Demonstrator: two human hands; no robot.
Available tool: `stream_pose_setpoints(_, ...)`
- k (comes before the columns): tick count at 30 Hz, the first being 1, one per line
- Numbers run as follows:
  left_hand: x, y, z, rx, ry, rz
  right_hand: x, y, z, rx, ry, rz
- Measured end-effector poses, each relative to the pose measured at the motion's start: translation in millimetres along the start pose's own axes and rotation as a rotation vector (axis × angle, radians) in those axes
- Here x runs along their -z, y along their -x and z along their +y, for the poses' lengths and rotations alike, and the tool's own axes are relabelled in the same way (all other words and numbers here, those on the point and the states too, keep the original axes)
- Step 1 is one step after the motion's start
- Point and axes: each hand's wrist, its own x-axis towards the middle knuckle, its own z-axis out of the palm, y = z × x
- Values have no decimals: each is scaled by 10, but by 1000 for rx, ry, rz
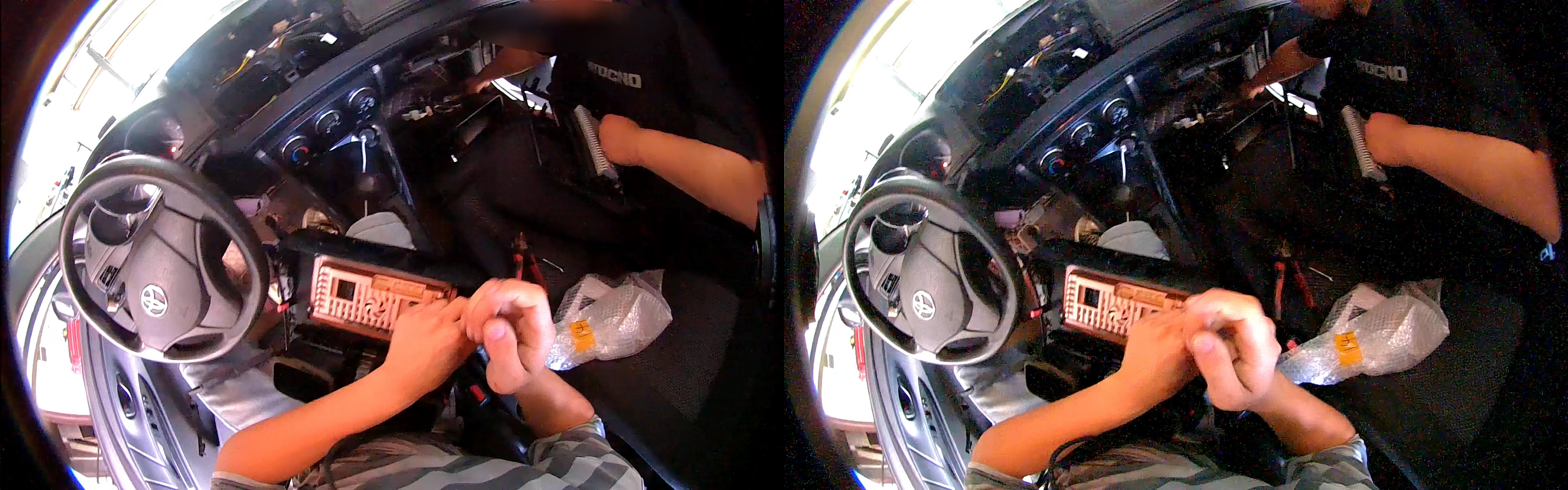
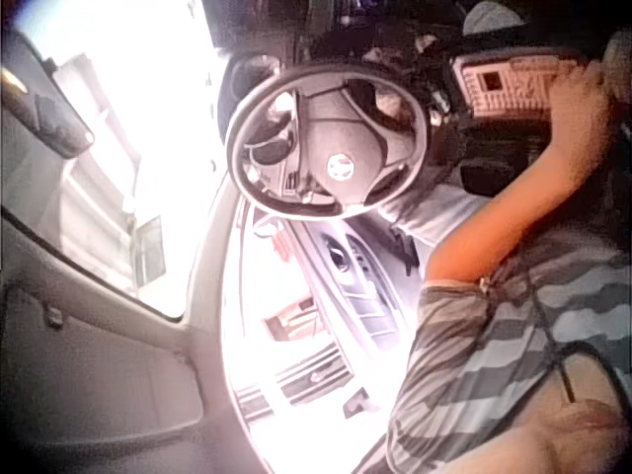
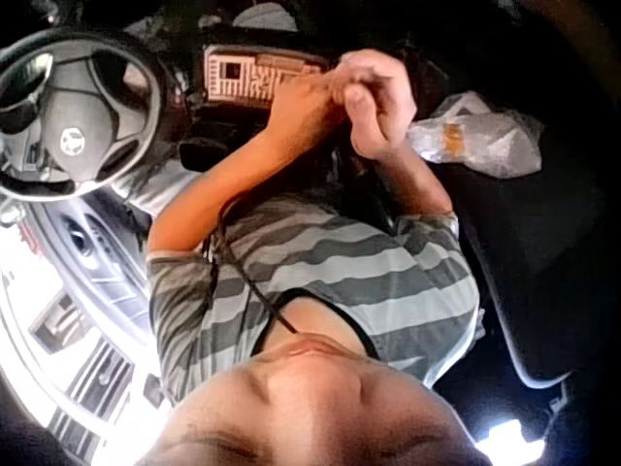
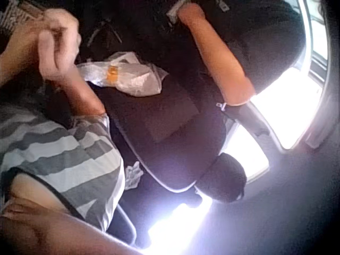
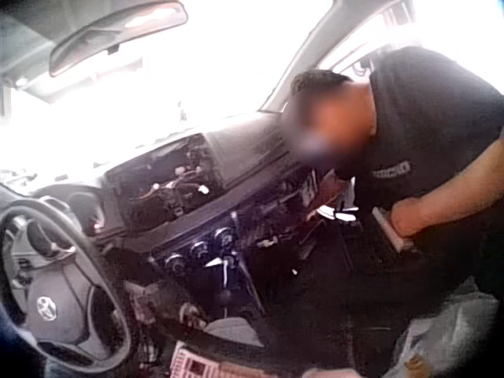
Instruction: The person works on the internal wiring of a car stereo head unit and assembles the front panel housing using a screwdriver.
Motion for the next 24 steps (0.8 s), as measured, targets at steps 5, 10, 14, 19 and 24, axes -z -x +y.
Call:
stream_pose_setpoints(5,-69,-41,-33,-66,-104,-8,-150,200,54,66,345,349)
stream_pose_setpoints(10,-100,-21,-30,-14,-87,-39,-24,71,49,-82,-318,314)
stream_pose_setpoints(14,-107,-25,-46,-12,-115,-45,127,83,20,-223,-147,177)
stream_pose_setpoints(19,-96,98,-69,1,-153,-71,112,-142,-66,-181,63,-384)
stream_pose_setpoints(24,-148,96,13,-8,-174,-55,240,-119,-149,-275,52,-315)
